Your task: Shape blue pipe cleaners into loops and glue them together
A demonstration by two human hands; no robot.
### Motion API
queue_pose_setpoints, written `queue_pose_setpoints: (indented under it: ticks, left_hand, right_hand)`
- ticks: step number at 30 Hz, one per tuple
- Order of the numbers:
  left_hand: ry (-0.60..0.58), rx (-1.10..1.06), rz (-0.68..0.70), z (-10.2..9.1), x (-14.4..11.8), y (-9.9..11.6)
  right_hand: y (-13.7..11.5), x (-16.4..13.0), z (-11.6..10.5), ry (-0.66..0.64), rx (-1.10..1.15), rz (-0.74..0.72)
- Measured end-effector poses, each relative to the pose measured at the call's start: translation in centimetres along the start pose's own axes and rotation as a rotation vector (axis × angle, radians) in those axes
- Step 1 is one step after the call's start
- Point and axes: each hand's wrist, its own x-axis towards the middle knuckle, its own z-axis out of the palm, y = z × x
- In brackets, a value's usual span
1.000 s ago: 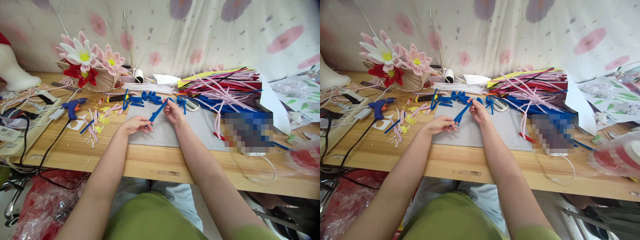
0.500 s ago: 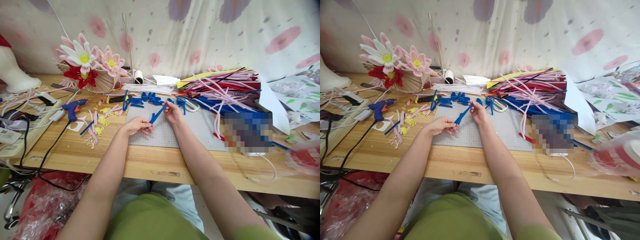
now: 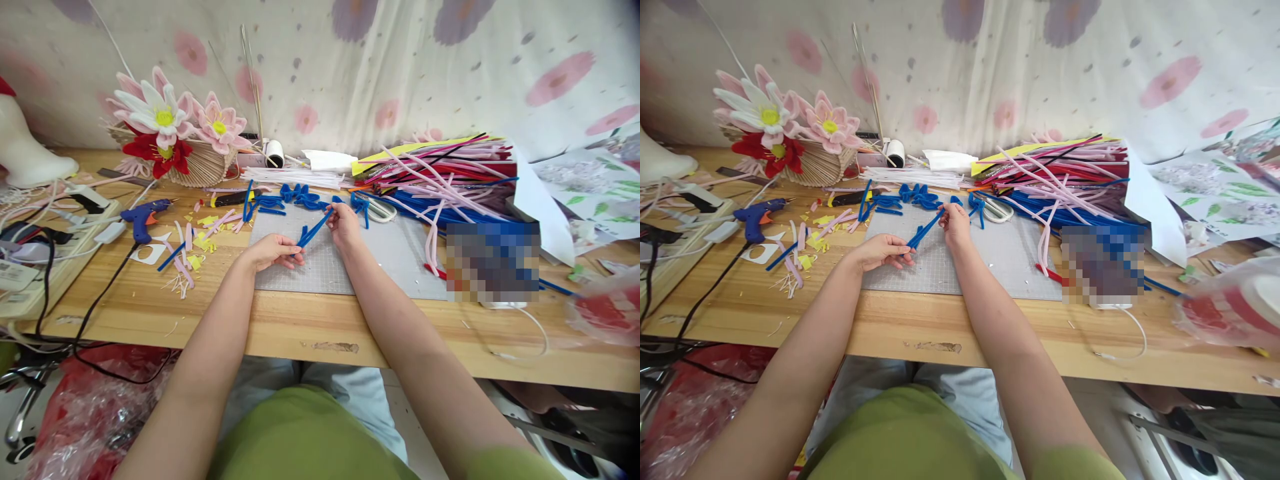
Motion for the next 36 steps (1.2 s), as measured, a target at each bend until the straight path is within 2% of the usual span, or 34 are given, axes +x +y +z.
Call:
queue_pose_setpoints:
  ticks: [4, 7, 9, 14, 17, 20, 22, 26, 28, 30, 32, 36]
  left_hand:
    - [0.009, -0.026, 0.005, -0.2, -0.1, 0.0]
    - [0.066, -0.090, 0.045, -0.5, -0.1, 0.0]
    - [0.196, -0.171, 0.130, -0.9, -0.1, -0.1]
    - [0.710, -0.384, 0.406, -2.5, 0.3, 0.1]
    - [0.874, -0.500, 0.510, -3.3, 0.8, 0.1]
    - [0.881, -0.503, 0.532, -3.1, 1.3, -0.1]
    - [0.812, -0.387, 0.511, -2.3, 1.6, -0.4]
    - [0.531, -0.033, 0.426, -0.5, 1.8, -1.0]
    - [0.451, 0.011, 0.432, -0.1, 1.7, -1.1]
    - [0.462, -0.038, 0.445, 0.0, 1.7, -1.0]
    - [0.529, -0.116, 0.442, -0.1, 1.8, -0.8]
    - [0.625, -0.207, 0.416, -0.3, 2.0, -0.5]
  right_hand:
    - [0.0, 0.3, 0.1, 0.100, -0.008, 0.012]
    - [-0.1, 0.3, 0.1, 0.062, 0.018, -0.020]
    - [-0.1, 0.2, 0.0, -0.021, 0.016, -0.042]
    - [0.4, -0.9, 0.0, -0.273, -0.170, 0.008]
    - [1.0, -1.8, 0.4, -0.437, -0.344, 0.075]
    - [1.6, -2.6, 1.0, -0.591, -0.518, 0.133]
    - [2.0, -3.0, 1.3, -0.656, -0.605, 0.139]
    - [2.7, -3.1, 1.6, -0.602, -0.678, 0.006]
    - [2.8, -3.1, 1.6, -0.588, -0.655, -0.018]
    - [2.7, -3.0, 1.6, -0.613, -0.627, -0.004]
    - [2.2, -2.8, 1.3, -0.631, -0.664, -0.049]
    - [1.1, -2.1, 0.3, -0.670, -1.038, -0.348]
